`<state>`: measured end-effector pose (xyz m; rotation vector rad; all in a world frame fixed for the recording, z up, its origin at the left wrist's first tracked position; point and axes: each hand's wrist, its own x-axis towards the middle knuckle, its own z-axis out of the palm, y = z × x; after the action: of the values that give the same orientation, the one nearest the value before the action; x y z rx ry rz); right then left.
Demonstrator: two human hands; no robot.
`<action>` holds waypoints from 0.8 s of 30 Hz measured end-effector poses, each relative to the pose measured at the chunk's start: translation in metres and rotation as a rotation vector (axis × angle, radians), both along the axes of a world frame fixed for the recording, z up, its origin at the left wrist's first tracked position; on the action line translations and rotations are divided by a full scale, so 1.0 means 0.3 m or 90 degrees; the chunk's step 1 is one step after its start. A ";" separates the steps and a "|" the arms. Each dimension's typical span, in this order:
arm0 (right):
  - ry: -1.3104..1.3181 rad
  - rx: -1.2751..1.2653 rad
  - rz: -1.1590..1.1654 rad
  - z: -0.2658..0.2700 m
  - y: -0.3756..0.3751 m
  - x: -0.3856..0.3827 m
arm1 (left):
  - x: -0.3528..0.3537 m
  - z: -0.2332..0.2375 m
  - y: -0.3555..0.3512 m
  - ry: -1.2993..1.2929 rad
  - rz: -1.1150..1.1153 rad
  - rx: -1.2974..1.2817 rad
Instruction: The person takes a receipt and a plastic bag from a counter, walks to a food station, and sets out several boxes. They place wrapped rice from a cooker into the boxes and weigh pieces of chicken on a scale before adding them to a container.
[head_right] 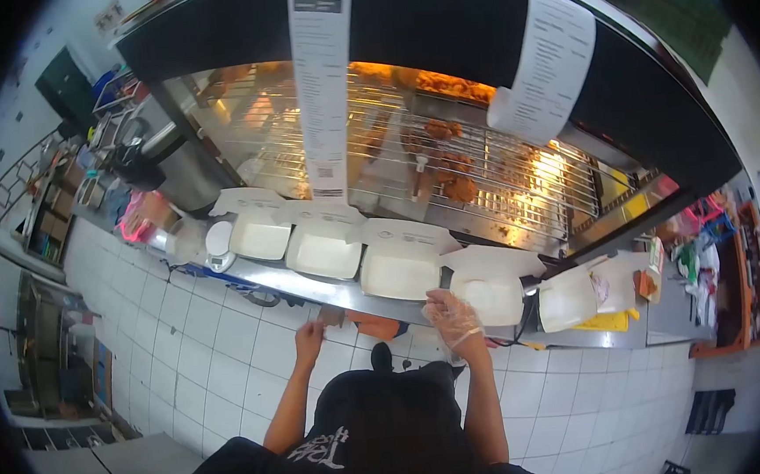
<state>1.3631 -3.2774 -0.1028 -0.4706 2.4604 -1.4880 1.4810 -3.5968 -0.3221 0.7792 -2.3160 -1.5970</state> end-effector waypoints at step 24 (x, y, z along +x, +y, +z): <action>0.636 0.143 -0.617 0.490 0.272 -0.351 | -0.483 1.334 0.435 0.606 -0.501 0.228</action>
<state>1.2578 -3.1958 0.0441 0.1487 3.9816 -1.3530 1.3362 -3.4662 0.0780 -0.8409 -1.6485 -2.0323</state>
